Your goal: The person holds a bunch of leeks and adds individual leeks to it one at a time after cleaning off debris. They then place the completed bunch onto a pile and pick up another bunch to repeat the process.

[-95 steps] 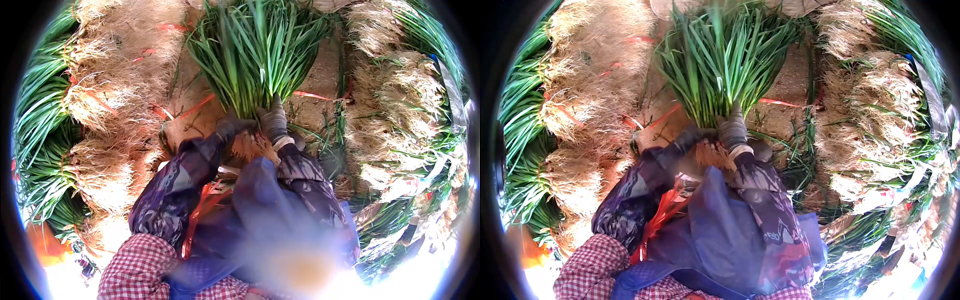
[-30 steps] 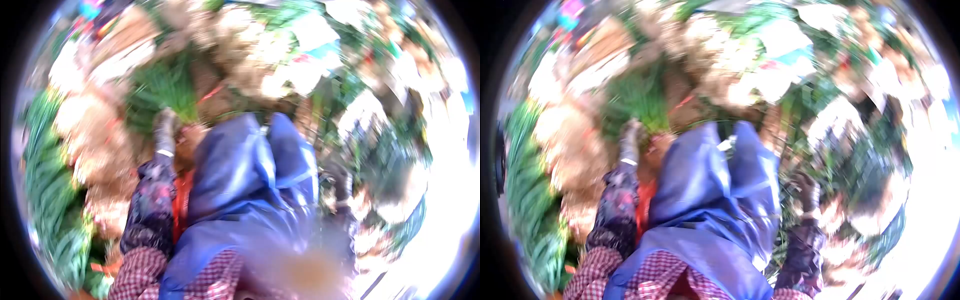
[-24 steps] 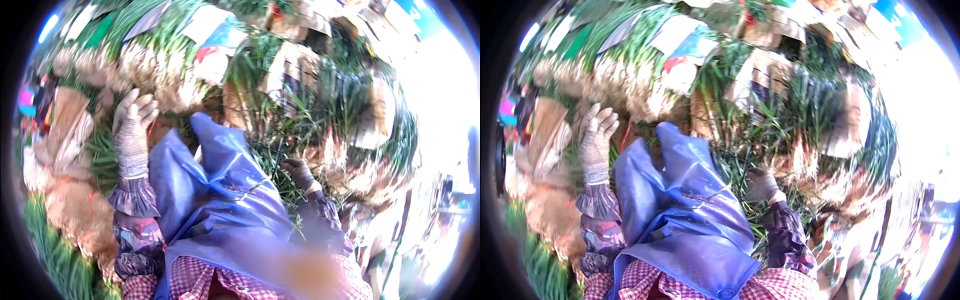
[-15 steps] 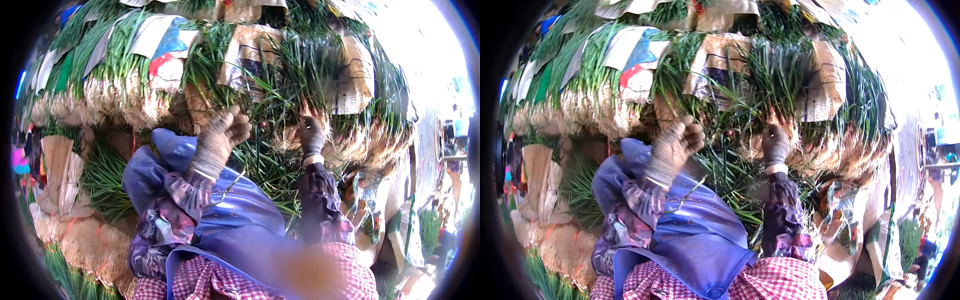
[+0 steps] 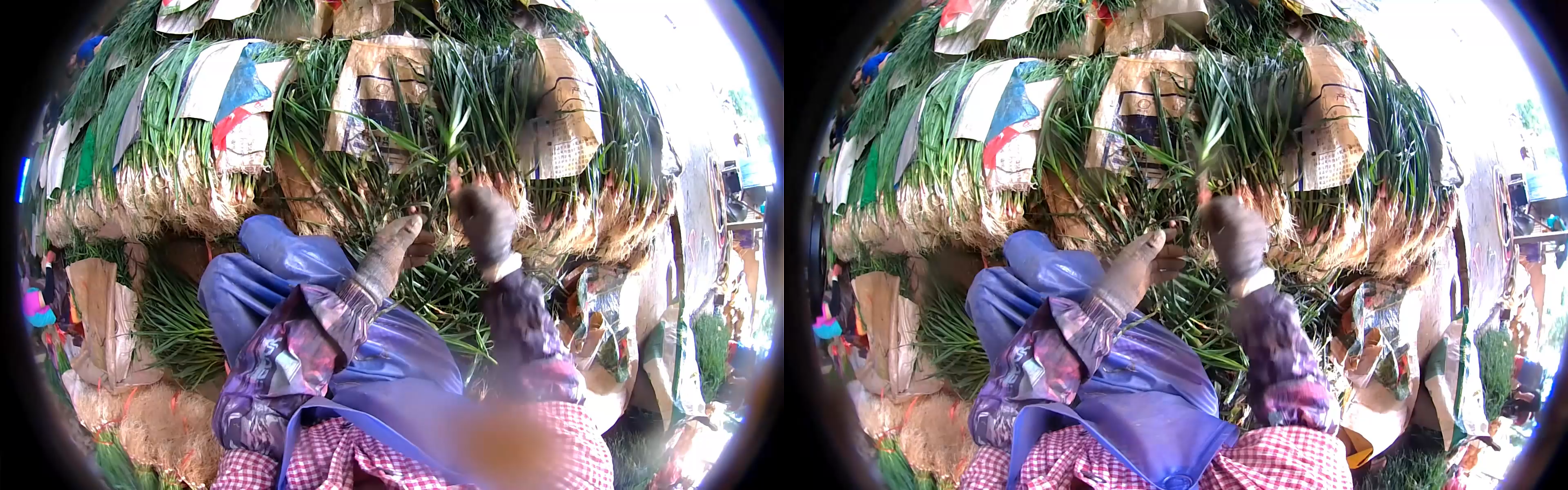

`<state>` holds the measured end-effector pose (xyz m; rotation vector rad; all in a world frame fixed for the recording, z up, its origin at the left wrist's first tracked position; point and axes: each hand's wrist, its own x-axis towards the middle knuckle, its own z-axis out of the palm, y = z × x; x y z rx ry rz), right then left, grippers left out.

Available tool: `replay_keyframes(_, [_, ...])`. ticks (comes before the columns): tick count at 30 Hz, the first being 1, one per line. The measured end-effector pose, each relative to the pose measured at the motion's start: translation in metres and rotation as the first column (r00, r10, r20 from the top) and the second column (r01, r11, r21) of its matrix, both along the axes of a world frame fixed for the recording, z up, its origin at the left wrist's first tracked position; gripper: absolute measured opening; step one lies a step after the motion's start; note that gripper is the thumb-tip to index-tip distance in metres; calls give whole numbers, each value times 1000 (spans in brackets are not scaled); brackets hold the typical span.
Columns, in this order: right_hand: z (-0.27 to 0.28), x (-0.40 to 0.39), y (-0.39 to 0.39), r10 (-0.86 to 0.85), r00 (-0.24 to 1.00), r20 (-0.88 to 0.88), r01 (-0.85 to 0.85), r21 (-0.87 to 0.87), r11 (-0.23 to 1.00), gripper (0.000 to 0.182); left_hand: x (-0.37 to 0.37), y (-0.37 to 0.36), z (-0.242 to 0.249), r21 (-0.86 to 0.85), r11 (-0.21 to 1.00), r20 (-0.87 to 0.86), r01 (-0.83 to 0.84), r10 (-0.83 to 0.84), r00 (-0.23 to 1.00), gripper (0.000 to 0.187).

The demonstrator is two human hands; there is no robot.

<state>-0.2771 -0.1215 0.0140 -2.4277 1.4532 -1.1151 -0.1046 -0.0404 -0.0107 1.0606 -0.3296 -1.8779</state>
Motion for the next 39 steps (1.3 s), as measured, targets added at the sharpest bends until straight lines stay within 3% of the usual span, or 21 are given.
replay_keyframes(3, [20, 21, 62, 300, 915, -269, -233, 256, 938, 13, -19, -11, -9, -89, 986, -131, -143, 131, 983, 25])
replay_keyframes(5, [13, 10, 73, 198, 980, -29, -171, 393, 904, 11, -17, -8, -30, -11, 990, 126, -143, 144, 982, 20])
replay_keyframes(6, [1, 12, 76, -173, 709, 683, -343, 550, 762, 26, -18, -6, -21, 15, 993, 155, -113, 109, 982, 19])
replay_keyframes(7, [-5, 0, 64, -236, 826, 512, -179, 636, 751, 34, -18, -3, -12, 41, 996, 183, -84, 75, 980, 17])
replay_keyframes(11, [-11, 20, 32, -395, 687, 610, -463, 787, 409, 26, -32, 1, -4, -40, 999, 271, -36, 45, 962, 15])
replay_keyframes(13, [-26, 23, 29, -333, 675, 658, -398, 705, 587, 19, -19, 2, -13, -27, 1000, -30, -15, 14, 999, 18])
replay_keyframes(15, [-45, 15, 34, -518, 545, 659, -281, 726, 627, 16, -9, 2, -11, -1, 1000, -332, -7, 6, 943, 19])
replay_keyframes(17, [-90, -34, 27, -622, 547, 561, -70, 770, 634, 15, -3, 8, -13, -38, 999, -287, -5, -6, 958, 21])
replay_keyframes(18, [-96, -46, 29, -376, 917, 134, 85, 855, 512, 14, -2, 11, -14, -55, 998, -186, -8, -2, 983, 21])
replay_keyframes(19, [-98, -53, 33, 17, 939, -344, 299, 837, 458, 14, -5, 12, -14, -68, 998, -90, -8, 1, 996, 20])
replay_keyframes(20, [-84, -52, 42, 331, 854, -402, 206, 844, 494, 18, -15, 12, -8, -35, 999, 93, -32, 36, 995, 21])
replay_keyframes(22, [-52, -42, 53, -113, 993, -42, 102, 794, 599, 30, -27, 14, -8, -44, 997, 299, 68, -51, 953, 18])
replay_keyframes(24, [-43, -18, 41, -288, 883, 370, -38, 669, 742, 23, -31, 14, -6, -52, 969, 602, 242, -162, 782, 20])
replay_keyframes(26, [3, 12, 36, -237, 946, 219, 14, 706, 709, 14, -34, 17, -9, 21, 938, 797, 347, -225, 560, 26])
replay_keyframes(27, [-4, 20, 35, -113, 994, -6, 104, 449, 888, 13, -34, 17, -11, 30, 937, 818, 349, -223, 530, 28])
replay_keyframes(29, [-6, 25, 41, 85, 990, -109, -57, 238, 970, 17, -28, 12, -14, 59, 908, 876, 414, -246, 414, 29])
replay_keyframes(33, [-25, 18, 50, -82, 986, 142, 22, 379, 925, 15, -27, 15, -14, 38, 881, 835, 471, -287, 469, 29])
replay_keyframes(35, [-27, 19, 56, -121, 831, 543, -273, 588, 762, 14, -30, 15, -65, 18, 890, 759, 456, -309, 573, 26])
replay_keyframes(37, [2, 18, 65, -380, 508, 773, -562, 632, 534, 15, -30, 10, -99, 19, 911, 649, 411, -324, 689, 23])
replay_keyframes(38, [11, 16, 70, -444, 336, 831, -645, 547, 534, 15, -24, -4, -61, 159, 681, 914, 715, -375, 153, 20])
replay_keyframes(39, [15, 12, 72, -501, 159, 851, -710, 451, 541, 14, -20, -1, -42, 54, 850, 811, 524, -343, 473, 18])
